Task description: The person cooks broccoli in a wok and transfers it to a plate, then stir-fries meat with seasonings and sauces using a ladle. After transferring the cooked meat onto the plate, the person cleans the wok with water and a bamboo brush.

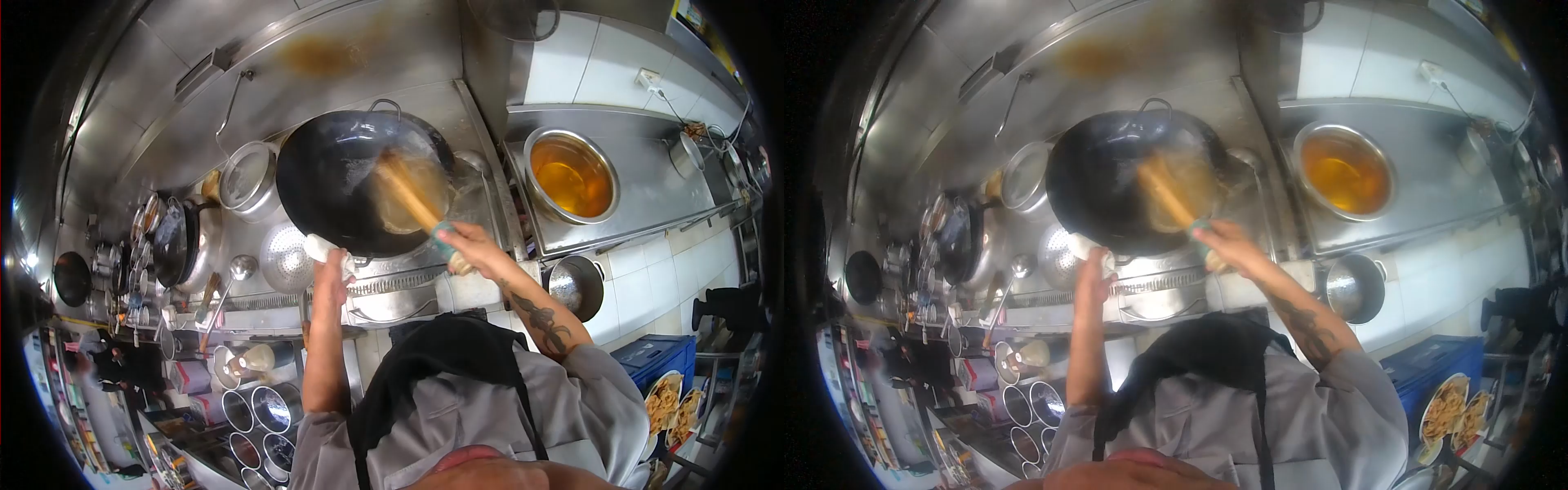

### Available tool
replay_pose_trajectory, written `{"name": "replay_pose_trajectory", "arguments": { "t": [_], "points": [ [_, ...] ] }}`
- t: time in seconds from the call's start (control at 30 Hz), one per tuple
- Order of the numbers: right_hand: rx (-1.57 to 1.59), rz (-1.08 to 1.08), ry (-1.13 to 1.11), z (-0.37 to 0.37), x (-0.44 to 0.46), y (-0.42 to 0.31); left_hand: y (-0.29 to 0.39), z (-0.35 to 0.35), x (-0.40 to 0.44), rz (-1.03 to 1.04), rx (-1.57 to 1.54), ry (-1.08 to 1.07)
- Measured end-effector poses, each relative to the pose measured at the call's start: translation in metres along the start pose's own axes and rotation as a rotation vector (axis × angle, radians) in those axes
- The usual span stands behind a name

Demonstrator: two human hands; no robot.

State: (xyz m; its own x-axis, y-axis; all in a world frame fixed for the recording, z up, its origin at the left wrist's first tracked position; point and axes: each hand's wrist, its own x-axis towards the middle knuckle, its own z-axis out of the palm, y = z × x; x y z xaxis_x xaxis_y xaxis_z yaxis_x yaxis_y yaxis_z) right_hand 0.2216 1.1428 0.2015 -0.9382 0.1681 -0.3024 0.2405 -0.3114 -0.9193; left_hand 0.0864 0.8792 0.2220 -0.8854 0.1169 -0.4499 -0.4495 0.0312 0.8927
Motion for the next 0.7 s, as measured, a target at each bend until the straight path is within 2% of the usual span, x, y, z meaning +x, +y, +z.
{"name": "replay_pose_trajectory", "arguments": {
  "t": [0.1,0.2,0.3,0.4,0.53,0.57,0.63,0.7],
  "points": [
    [0.017,-0.019,-0.134,0.016,0.018,0.001,0.017,0.015,-0.005,0.064,0.045,0.017],
    [-0.112,-0.073,-0.176,0.03,0.047,0.007,0.034,0.025,-0.004,0.126,0.102,0.01],
    [-0.113,0.015,-0.209,0.047,0.06,-0.012,0.049,0.032,-0.001,0.166,0.118,-0.015],
    [-0.162,-0.109,-0.214,0.06,0.088,-0.011,0.064,0.05,-0.014,0.242,0.04,0.033],
    [-0.185,-0.05,-0.196,0.069,0.107,-0.043,0.067,0.052,-0.01,0.261,0.079,0.052],
    [-0.132,-0.069,-0.238,0.069,0.126,-0.04,0.066,0.053,-0.009,0.295,0.077,0.042],
    [-0.146,0.031,-0.228,0.07,0.128,-0.069,0.063,0.054,-0.009,0.362,0.072,0.023],
    [-0.19,0.084,-0.17,0.073,0.151,-0.088,0.057,0.05,-0.007,0.456,0.118,0.021]
  ]
}}
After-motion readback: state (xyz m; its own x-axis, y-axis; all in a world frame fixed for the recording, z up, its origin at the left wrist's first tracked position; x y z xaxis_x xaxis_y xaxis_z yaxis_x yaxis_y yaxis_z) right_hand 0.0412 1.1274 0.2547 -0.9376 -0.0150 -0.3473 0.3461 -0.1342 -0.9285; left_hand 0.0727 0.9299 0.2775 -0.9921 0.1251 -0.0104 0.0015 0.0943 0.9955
